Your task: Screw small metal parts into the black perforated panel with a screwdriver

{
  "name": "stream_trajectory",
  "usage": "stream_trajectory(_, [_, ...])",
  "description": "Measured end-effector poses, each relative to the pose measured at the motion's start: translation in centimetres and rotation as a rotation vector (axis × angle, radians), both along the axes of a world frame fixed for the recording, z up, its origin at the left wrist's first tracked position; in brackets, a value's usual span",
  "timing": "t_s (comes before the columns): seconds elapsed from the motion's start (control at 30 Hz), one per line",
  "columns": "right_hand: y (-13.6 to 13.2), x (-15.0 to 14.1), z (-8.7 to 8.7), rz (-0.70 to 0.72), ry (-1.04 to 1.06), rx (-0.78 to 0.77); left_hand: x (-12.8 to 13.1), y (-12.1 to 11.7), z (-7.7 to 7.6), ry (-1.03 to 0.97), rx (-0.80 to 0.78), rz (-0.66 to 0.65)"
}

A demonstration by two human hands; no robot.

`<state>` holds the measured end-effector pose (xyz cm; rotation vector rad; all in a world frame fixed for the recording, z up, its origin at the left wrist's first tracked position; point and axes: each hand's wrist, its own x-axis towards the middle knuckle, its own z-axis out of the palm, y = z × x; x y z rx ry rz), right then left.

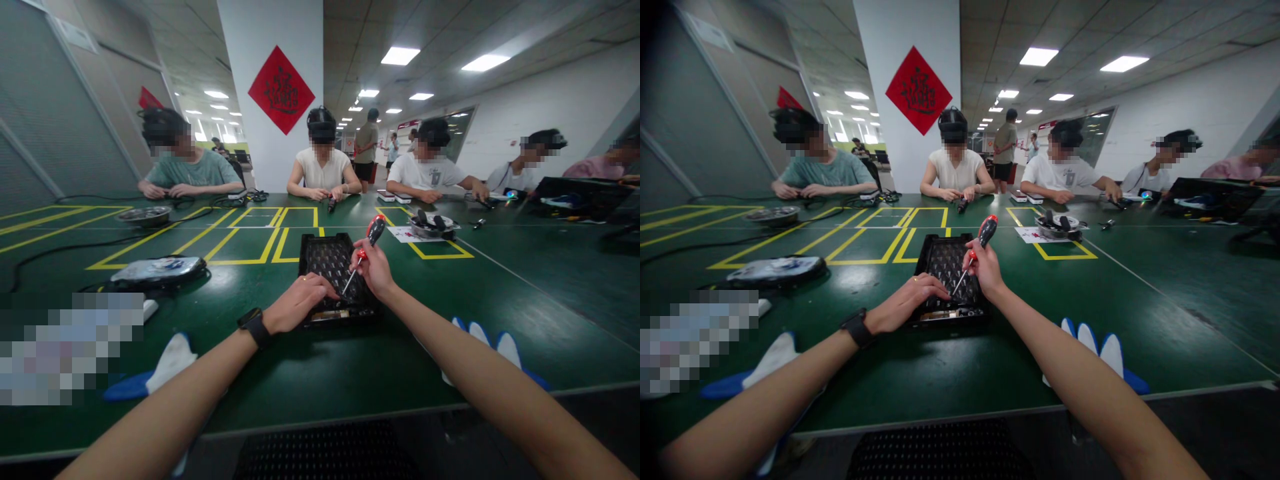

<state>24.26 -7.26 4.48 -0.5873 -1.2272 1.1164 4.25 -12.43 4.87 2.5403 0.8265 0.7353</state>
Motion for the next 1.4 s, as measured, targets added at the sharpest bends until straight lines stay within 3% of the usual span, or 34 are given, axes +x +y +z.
stream_trajectory(0.17, [0.0, 0.0, 0.0, 0.017, 0.018, 0.002, 0.0, 0.1, 0.0, 0.009, 0.003, -0.005])
stream_trajectory(0.4, [0.1, 0.1, -0.1, 0.035, 0.037, 0.000, 0.0, -0.9, 1.3, 0.008, -0.026, -0.011])
stream_trajectory(0.57, [0.3, 0.3, -0.1, 0.059, 0.066, -0.012, 0.1, -0.7, 1.0, -0.101, -0.075, 0.003])
stream_trajectory(0.8, [0.4, 0.6, -0.2, 0.067, 0.190, -0.089, 1.0, 0.8, -1.0, -0.545, -0.199, 0.239])
stream_trajectory(0.93, [0.7, 1.1, -0.2, 0.148, 0.279, -0.161, 1.4, 1.8, -1.6, -0.730, -0.166, 0.355])
stream_trajectory(1.1, [2.5, 2.2, 0.5, 0.287, 0.329, -0.353, 1.1, 4.0, -0.5, -0.755, -0.162, 0.440])
stream_trajectory(1.23, [4.1, 3.4, 0.8, 0.269, 0.344, -0.394, 0.3, 6.0, 0.6, -0.673, -0.064, 0.496])
stream_trajectory(1.4, [4.6, 4.5, 0.5, 0.215, 0.355, -0.402, -0.7, 8.1, -0.2, -0.664, -0.018, 0.596])
